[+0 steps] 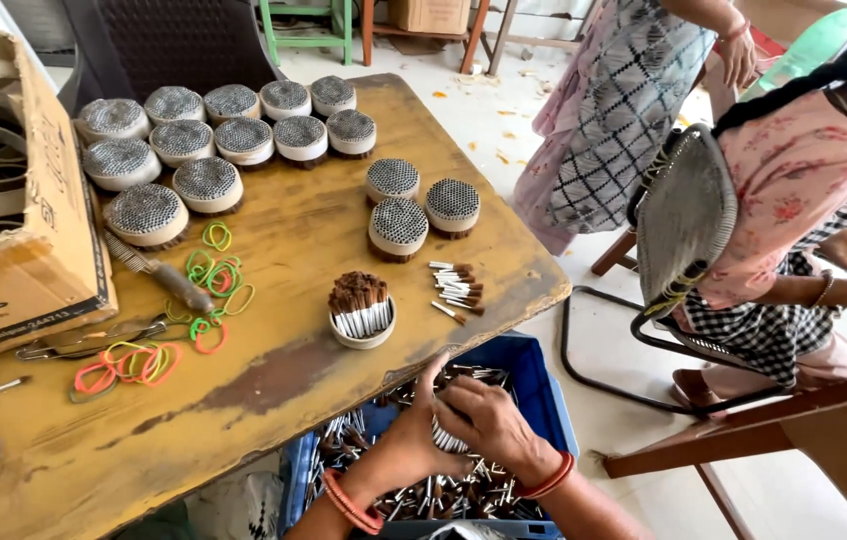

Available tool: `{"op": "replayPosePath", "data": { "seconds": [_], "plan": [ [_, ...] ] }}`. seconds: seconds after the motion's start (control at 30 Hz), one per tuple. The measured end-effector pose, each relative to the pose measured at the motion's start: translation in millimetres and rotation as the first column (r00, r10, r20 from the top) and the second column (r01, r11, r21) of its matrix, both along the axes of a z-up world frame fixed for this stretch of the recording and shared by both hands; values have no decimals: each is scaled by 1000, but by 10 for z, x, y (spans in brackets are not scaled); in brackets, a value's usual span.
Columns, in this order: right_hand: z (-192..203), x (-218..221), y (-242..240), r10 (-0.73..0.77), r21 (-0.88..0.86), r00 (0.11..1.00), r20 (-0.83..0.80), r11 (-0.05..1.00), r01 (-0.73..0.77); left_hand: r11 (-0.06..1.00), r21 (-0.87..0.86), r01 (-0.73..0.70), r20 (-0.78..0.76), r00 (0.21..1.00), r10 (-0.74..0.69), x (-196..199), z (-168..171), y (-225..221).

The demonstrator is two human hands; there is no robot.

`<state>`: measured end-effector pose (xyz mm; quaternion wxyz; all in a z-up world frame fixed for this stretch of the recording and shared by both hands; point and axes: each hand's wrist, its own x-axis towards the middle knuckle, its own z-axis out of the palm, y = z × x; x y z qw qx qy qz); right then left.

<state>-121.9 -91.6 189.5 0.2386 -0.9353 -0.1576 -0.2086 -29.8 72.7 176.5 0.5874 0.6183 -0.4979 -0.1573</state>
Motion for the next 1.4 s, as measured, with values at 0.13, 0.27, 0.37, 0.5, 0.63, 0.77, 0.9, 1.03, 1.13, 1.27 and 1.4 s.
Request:
{"op": "replayPosePath", "data": {
  "seconds": [0.13, 0.27, 0.37, 0.5, 0.63, 0.77, 0.9, 1.03, 1.13, 1.27, 1.4],
  "plan": [
    [381, 484, -115, -283, 271, 956, -71, 917, 292, 888, 446, 112, -235, 972, -5, 326, 581, 425],
    [823, 1072, -50, -100, 194, 995, -18, 976, 102, 815, 451, -363, -46, 903, 427, 649, 437, 447],
    [935, 1466, 26, 88, 65, 996, -11, 994, -87, 757, 142, -638, 187, 768, 612, 772, 428, 308],
    [719, 1894, -10, 256, -122, 936, -240, 949, -291, 735, 183, -653, 152, 758, 635, 847, 371, 202],
    [800, 1955, -27, 280, 1, 911, -302, 956, -294, 747, 194, -636, 105, 771, 629, 840, 325, 223],
    [735, 1949, -70, 255, 34, 925, -280, 966, -256, 753, 129, -646, 123, 763, 634, 831, 309, 217],
    [679, 1982, -69, 364, -90, 901, -235, 915, -393, 761, 91, -643, 129, 765, 631, 826, 318, 207],
    [581, 1934, 11, 446, -257, 890, -92, 853, -454, 740, 256, -622, 92, 777, 622, 809, 444, 231],
    [302, 1787, -3, 477, -692, 878, 32, 645, -325, 731, 284, -621, 75, 774, 629, 796, 349, 254],
    [451, 1669, 158, 251, -478, 967, 44, 855, -200, 746, 111, -657, 164, 753, 638, 827, 284, 245],
    [890, 1601, 379, 15, -467, 976, 219, 880, 91, 753, 69, -655, 213, 747, 630, 808, 315, 271]
  ]
}}
